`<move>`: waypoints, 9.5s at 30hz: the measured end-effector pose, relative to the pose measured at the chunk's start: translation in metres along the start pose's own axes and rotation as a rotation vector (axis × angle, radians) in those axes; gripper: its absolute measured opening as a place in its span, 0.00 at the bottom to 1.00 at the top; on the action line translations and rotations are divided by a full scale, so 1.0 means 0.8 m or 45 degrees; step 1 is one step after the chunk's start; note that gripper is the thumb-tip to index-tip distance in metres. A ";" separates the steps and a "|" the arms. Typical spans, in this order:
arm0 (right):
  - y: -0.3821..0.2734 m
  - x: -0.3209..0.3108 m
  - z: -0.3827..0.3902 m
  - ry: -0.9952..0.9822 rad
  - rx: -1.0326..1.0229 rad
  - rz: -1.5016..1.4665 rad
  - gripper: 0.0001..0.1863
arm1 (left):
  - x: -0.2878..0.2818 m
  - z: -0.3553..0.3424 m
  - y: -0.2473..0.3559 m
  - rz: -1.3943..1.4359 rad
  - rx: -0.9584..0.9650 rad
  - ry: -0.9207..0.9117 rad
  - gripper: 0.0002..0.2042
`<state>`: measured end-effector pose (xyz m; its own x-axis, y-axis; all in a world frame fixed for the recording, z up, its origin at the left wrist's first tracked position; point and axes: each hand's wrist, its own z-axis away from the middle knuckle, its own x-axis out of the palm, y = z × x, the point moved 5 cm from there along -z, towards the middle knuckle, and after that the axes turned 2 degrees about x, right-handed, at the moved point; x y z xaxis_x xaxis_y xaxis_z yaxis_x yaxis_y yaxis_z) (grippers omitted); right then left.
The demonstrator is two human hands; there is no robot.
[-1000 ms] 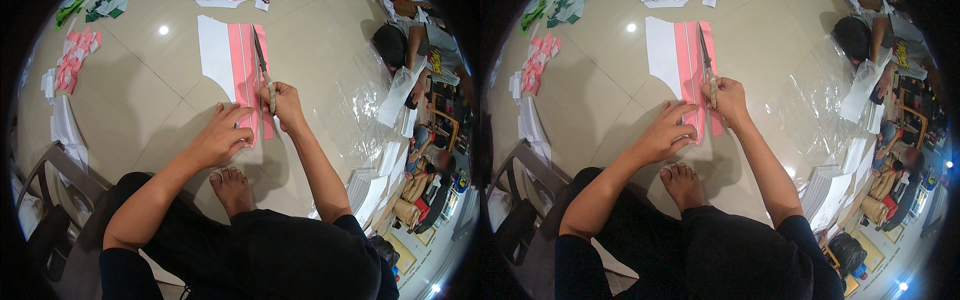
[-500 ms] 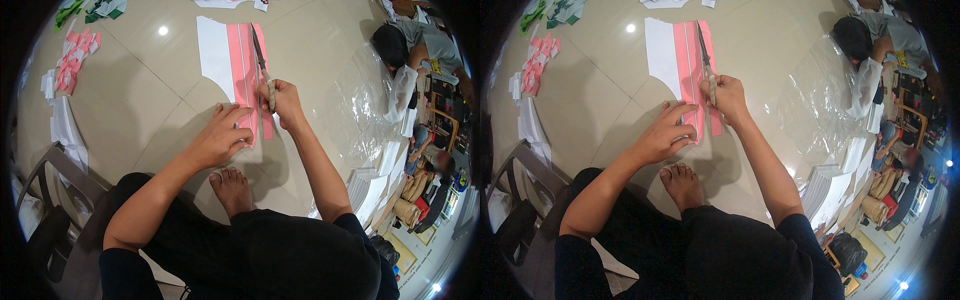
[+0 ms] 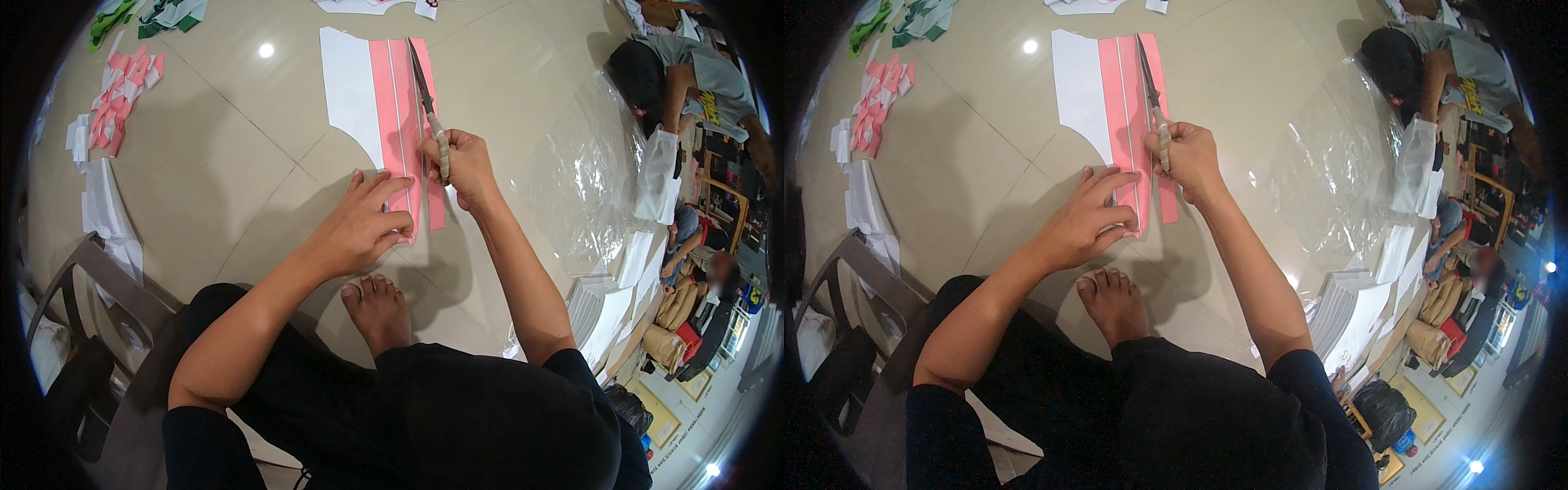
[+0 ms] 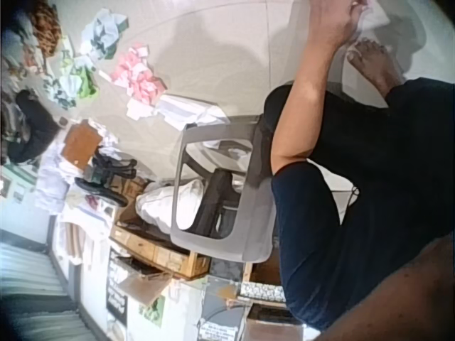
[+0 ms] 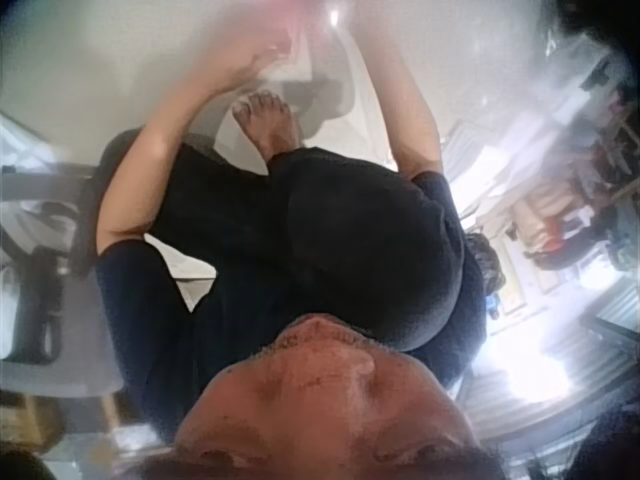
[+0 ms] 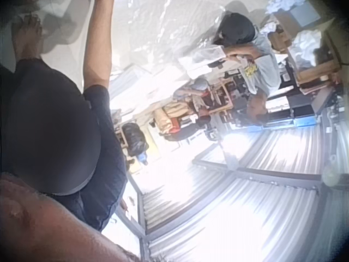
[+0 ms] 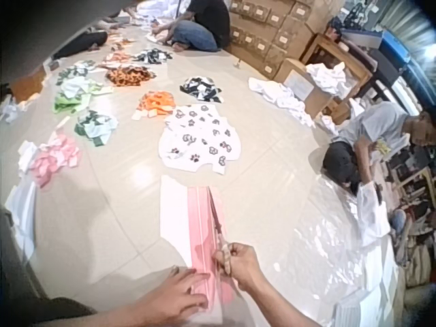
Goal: The person sits on the floor and uses scissors to cut a piece of pink and white fabric into strips. The person holds the fabric with one hand and cuts along the lines with the other hand.
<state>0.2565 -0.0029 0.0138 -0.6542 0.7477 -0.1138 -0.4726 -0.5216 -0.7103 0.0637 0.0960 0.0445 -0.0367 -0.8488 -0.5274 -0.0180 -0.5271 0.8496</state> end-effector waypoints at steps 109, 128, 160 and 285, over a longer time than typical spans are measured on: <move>0.326 -0.121 0.306 0.323 0.141 -0.225 0.17 | 0.102 -0.040 0.028 -0.416 0.280 -0.025 0.24; 0.356 -0.134 0.327 0.357 0.093 -0.242 0.16 | 0.099 -0.008 0.045 -0.367 0.167 0.266 0.15; 0.293 0.143 0.228 -0.366 -0.946 1.393 0.14 | 0.123 -0.007 0.011 -0.941 -0.112 0.228 0.44; 0.356 -0.078 0.299 0.078 0.124 -0.181 0.13 | 0.118 -0.003 0.002 -0.925 -0.170 0.255 0.47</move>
<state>0.0215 -0.2966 -0.0154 -0.5412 0.8387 -0.0611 -0.6144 -0.4440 -0.6522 0.0625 0.0149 -0.0041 0.1206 -0.2717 -0.9548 0.1533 -0.9452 0.2884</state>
